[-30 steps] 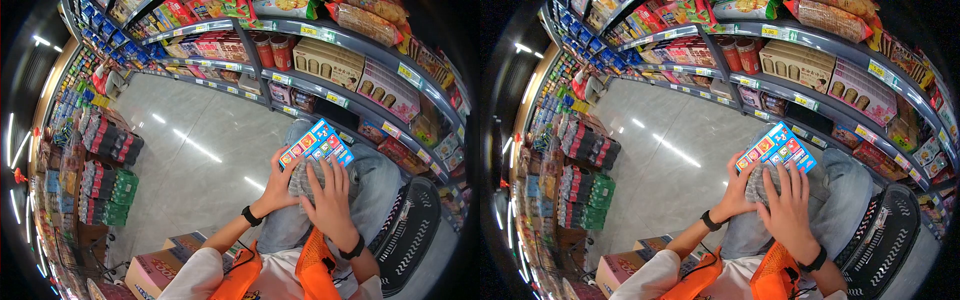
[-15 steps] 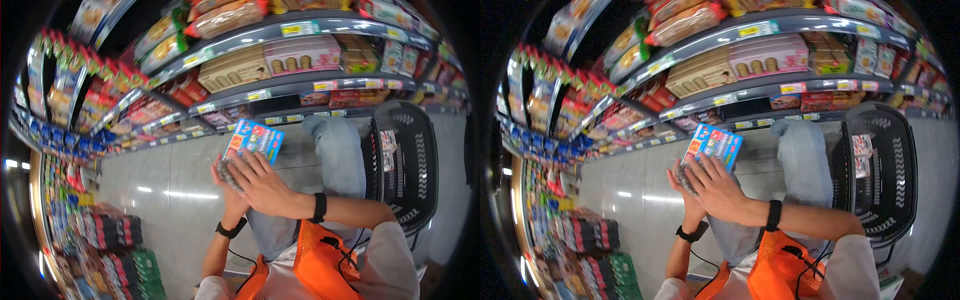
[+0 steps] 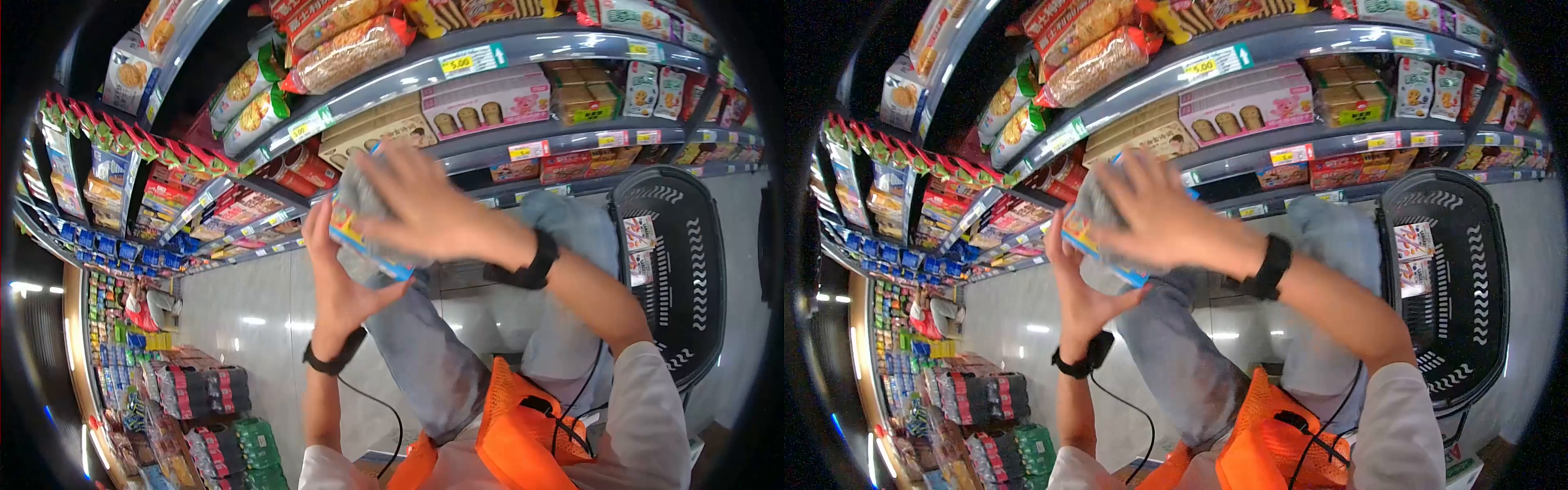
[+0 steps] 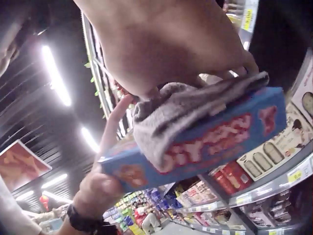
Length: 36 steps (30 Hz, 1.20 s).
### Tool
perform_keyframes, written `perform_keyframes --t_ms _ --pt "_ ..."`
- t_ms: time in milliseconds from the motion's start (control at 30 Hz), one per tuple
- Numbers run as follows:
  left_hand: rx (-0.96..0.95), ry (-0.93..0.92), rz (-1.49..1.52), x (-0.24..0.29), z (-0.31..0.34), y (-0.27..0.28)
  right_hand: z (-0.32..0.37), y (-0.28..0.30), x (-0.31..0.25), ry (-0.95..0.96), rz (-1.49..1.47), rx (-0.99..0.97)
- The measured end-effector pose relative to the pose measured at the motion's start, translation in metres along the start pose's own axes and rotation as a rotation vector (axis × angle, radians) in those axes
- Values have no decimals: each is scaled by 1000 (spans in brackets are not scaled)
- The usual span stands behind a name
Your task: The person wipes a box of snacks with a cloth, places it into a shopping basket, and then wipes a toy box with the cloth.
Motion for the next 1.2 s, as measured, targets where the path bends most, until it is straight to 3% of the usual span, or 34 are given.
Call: perform_keyframes --t_ms 67,167,267,367,533,600,700,800,933,967,1067,1100,1200 --pt "-83 25 112 -1 -27 1 -25 10 40 -158 -93 91" --pt "-144 127 391 -16 -50 -13 -38 24 75 -394 -387 -29" --pt "-192 185 657 -47 -59 -38 -33 14 94 -500 -223 -69" --pt "-184 280 782 -70 -53 -63 -29 5 132 -550 -190 -116" --pt "-309 578 1060 -115 -18 -116 -14 8 166 -490 -152 62" --pt "-475 601 1137 -106 -9 -117 -14 11 146 -603 -263 30" --pt "-642 615 1321 -108 6 -130 -13 -1 145 -627 -313 -67" --pt "-663 600 1408 -107 12 -128 -17 -8 136 -690 -395 -156" --pt "-568 544 1409 -121 22 -131 -4 -23 160 -670 -150 -361" --pt "-460 501 1431 -124 23 -128 -9 -21 150 -772 -199 -334" --pt "-318 441 1198 -141 21 -120 -28 -12 130 -738 -568 -175" --pt "-240 378 1251 -153 22 -120 -30 -8 145 -724 -580 -137" --pt "-10 611 1165 -193 33 -99 -34 13 145 -728 -631 -91"
Point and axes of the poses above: each hand's wrist, its own z-axis away from the middle knuckle, its own y-axis out of the back of the hand, x = y × z, the point moved 1 cm from there along -z, towards the middle knuckle
